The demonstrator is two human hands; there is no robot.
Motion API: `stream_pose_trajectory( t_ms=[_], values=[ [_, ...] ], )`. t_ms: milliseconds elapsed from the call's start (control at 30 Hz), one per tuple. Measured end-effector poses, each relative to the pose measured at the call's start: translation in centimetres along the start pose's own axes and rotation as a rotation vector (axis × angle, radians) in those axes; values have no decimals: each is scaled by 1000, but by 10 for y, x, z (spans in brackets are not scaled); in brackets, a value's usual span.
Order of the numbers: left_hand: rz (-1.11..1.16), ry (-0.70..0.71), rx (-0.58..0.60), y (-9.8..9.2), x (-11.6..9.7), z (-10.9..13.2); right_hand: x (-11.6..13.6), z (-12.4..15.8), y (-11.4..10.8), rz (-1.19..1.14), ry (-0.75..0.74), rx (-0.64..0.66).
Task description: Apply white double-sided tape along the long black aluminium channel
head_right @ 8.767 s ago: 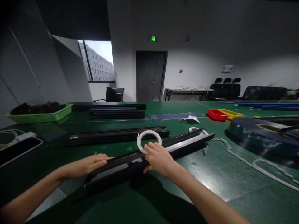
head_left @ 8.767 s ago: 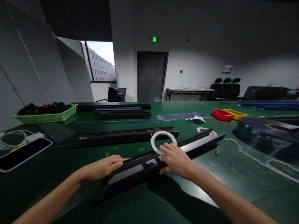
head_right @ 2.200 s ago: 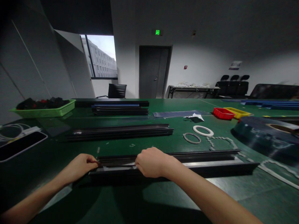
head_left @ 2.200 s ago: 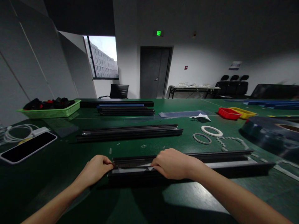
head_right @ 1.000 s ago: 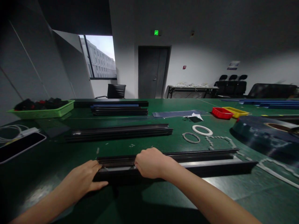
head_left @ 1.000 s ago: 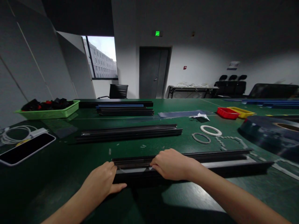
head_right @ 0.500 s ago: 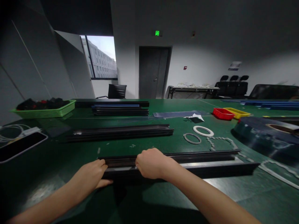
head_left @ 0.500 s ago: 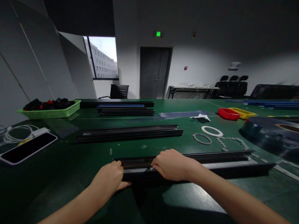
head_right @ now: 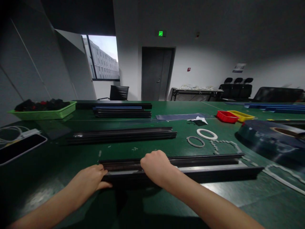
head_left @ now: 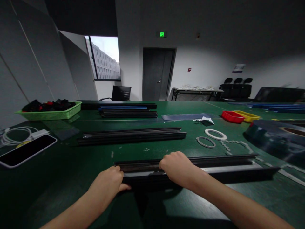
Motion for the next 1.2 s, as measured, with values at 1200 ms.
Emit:
stream_pose_trajectory(
  t_ms=[1200],
  values=[
    [-22,67,-70,-3,8,5,-3,0,5,11,12,14]
  ],
)
Point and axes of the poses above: each hand's wrist, its own z-axis away from the middle knuckle, its own y-axis out of the palm, x = y × z, the point moved 4 cm from there along -z, towards the middle knuckle, and after that the axes turned 1 degree about -x, right-handed, at the moved point
